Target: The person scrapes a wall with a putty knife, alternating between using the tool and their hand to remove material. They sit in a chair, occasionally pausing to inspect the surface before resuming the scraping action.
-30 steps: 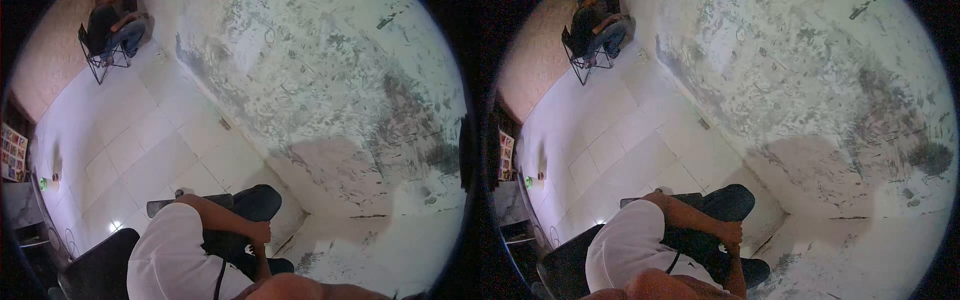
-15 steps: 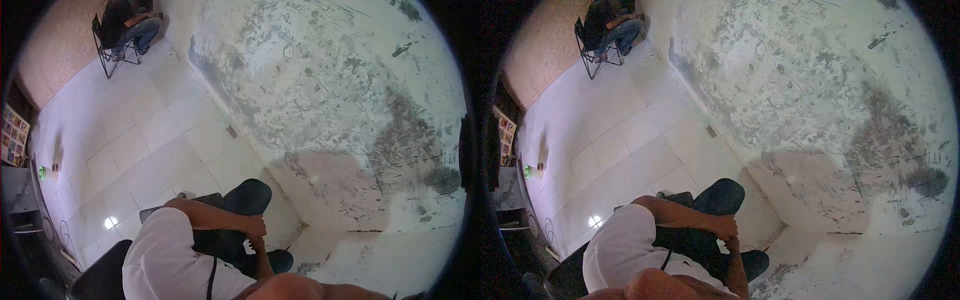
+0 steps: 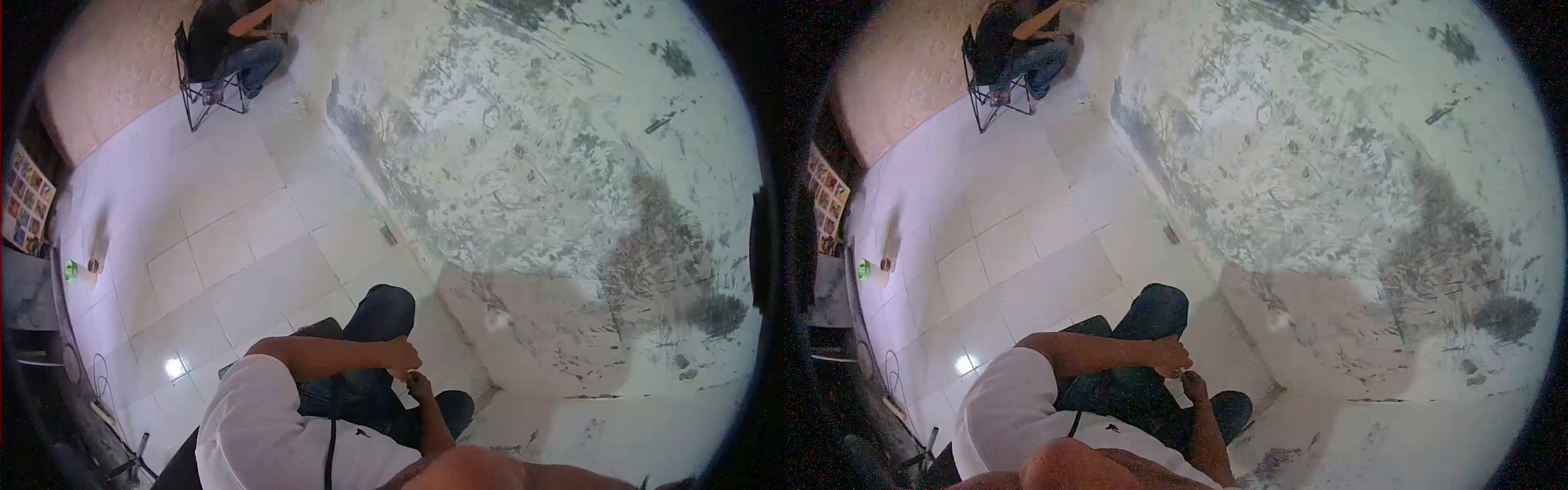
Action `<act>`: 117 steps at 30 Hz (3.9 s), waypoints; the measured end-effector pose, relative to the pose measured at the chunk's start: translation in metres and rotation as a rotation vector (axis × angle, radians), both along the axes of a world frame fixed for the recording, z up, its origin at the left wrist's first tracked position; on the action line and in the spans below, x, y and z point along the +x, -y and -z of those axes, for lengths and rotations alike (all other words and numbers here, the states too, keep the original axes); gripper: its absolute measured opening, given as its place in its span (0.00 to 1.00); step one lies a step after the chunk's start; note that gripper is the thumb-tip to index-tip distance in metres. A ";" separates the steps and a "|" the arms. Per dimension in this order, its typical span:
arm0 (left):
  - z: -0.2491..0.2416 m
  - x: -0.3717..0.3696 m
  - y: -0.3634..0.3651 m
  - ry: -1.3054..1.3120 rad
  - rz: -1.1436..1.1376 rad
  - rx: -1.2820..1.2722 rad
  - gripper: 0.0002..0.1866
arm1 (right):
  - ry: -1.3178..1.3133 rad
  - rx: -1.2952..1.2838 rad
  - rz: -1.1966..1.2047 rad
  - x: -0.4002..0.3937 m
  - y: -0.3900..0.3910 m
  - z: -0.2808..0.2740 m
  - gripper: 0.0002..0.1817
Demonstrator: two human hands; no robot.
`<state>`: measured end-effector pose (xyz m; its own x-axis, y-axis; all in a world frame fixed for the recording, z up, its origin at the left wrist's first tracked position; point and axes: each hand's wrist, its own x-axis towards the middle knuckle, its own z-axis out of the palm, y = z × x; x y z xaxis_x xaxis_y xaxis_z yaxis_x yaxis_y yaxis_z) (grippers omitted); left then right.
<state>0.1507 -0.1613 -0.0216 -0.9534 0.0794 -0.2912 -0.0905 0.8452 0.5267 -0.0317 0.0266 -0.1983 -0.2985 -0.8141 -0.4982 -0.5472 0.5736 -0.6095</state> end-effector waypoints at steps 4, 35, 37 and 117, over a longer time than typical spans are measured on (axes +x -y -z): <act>0.002 0.016 0.011 0.011 -0.065 0.001 0.23 | 0.039 0.173 -0.058 0.013 0.025 -0.018 0.18; -0.050 0.080 0.007 -0.594 -0.268 0.156 0.14 | -0.165 -0.001 -0.098 0.080 -0.008 -0.120 0.14; -0.048 0.076 0.016 -0.569 -0.238 0.117 0.14 | -0.172 0.040 -0.054 0.088 -0.014 -0.146 0.14; -0.045 -0.151 -0.184 -0.019 0.265 0.982 0.08 | -1.284 -1.674 0.451 -0.021 -0.305 -0.706 0.37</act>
<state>-0.0008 0.0224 0.0236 -0.8742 0.4845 0.0316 0.0528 0.0301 0.9982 -0.0526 0.3319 0.5082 -0.0444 0.0429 0.9981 -0.9763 0.2098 -0.0525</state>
